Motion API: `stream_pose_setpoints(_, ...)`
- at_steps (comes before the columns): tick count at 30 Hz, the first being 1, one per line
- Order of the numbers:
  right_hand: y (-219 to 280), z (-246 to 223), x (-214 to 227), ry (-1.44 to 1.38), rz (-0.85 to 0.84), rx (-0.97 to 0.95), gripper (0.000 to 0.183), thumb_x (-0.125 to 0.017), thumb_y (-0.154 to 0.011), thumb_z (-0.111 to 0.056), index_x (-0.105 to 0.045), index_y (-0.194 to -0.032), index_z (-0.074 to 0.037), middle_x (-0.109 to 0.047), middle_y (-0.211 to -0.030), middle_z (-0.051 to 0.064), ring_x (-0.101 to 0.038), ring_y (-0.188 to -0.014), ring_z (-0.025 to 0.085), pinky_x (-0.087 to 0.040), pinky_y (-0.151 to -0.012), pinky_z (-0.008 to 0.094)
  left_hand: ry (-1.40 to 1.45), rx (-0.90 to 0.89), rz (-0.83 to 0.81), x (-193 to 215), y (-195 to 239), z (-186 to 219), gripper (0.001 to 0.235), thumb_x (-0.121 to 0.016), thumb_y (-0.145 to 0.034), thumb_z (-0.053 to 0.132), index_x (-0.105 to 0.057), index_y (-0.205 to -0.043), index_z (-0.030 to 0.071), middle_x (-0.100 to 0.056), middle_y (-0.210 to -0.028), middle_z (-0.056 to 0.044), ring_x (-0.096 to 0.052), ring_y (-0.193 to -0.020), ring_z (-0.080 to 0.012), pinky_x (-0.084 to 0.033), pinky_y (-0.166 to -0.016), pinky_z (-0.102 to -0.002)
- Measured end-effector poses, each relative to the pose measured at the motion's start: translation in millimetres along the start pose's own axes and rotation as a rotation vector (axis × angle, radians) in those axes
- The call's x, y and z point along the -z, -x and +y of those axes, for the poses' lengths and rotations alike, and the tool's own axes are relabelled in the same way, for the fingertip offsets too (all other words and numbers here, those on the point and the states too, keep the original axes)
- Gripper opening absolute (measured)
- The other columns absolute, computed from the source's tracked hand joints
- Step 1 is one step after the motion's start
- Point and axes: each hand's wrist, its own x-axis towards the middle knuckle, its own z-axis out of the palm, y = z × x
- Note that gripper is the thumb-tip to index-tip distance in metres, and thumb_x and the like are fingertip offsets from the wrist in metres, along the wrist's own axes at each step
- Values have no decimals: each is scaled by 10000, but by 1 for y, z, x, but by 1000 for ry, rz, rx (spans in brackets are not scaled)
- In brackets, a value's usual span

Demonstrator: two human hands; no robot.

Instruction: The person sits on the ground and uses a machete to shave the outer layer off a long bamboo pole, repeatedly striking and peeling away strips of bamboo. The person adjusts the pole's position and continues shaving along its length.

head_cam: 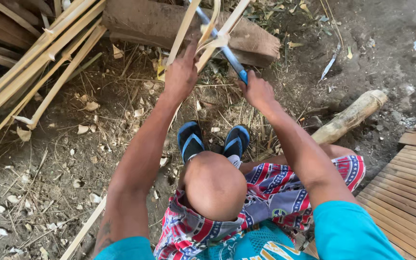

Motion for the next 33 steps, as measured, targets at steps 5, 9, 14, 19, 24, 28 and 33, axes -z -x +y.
stream_pose_setpoints(5, 3, 9, -5, 129, 203, 133, 401, -525, -1050, -415, -480, -1158, -32, -673, -938, 236, -691, -716, 435, -545, -592, 555, -91, 82, -183, -47, 20, -102, 437, -550, -998, 268, -466, -1365, 47, -686, -1138, -234, -742, -803, -348, -613, -627, -444)
stream_pose_setpoints(9, 11, 5, -4, 95, 85, 26, 402, -414, -1123, -418, -472, -1181, -24, -663, -919, 208, -683, -667, 358, -547, -551, 514, 671, 318, -365, -53, 46, -114, 475, -444, -998, 476, -729, -1120, 117, -832, -939, -120, -795, -854, -244, -624, -797, -381)
stream_pose_setpoints(14, 17, -30, -6, 248, 30, 245, 450, -424, -1099, -434, -474, -1190, 4, -628, -854, 167, -618, -532, 269, -505, -407, 416, 223, 363, -323, -55, 56, -83, 494, -578, -1014, 507, -707, -1021, 30, -729, -947, -231, -712, -835, -371, -561, -759, -508)
stream_pose_setpoints(19, -18, -13, 64, 389, 45, 124, 518, -391, -1105, -504, -499, -1179, -3, -607, -761, 125, -571, -488, 217, -458, -368, 360, 138, 251, -179, -54, 126, -117, 488, -600, -1004, 498, -668, -1034, 16, -726, -923, -254, -717, -858, -408, -559, -785, -534)
stream_pose_setpoints(24, 13, -28, 21, 186, -97, 127, 536, -315, -1119, -502, -541, -1075, -17, -659, -705, 132, -621, -529, 284, -489, -454, 392, 42, 273, -205, -72, 116, -118, 520, -597, -990, 519, -663, -994, 3, -722, -948, -268, -707, -869, -426, -554, -791, -542)
stream_pose_setpoints(28, -30, 25, 66, 278, 117, 21, 487, -490, -1064, -523, -664, -908, -96, -707, -825, 205, -705, -769, 426, -543, -669, 568, 47, -87, -139, -88, 138, -132, 494, -491, -1059, 483, -720, -1061, 46, -721, -1006, -264, -707, -884, -419, -565, -764, -523)
stream_pose_setpoints(33, -21, 66, 73, 263, 233, 12, 485, -521, -1094, -486, -557, -1137, -5, -695, -835, 302, -680, -817, 546, -524, -756, 642, 207, 138, -434, -96, 84, -114, 696, -496, -1044, 640, -771, -1018, 1, -771, -972, -252, -731, -888, -342, -567, -817, -459)
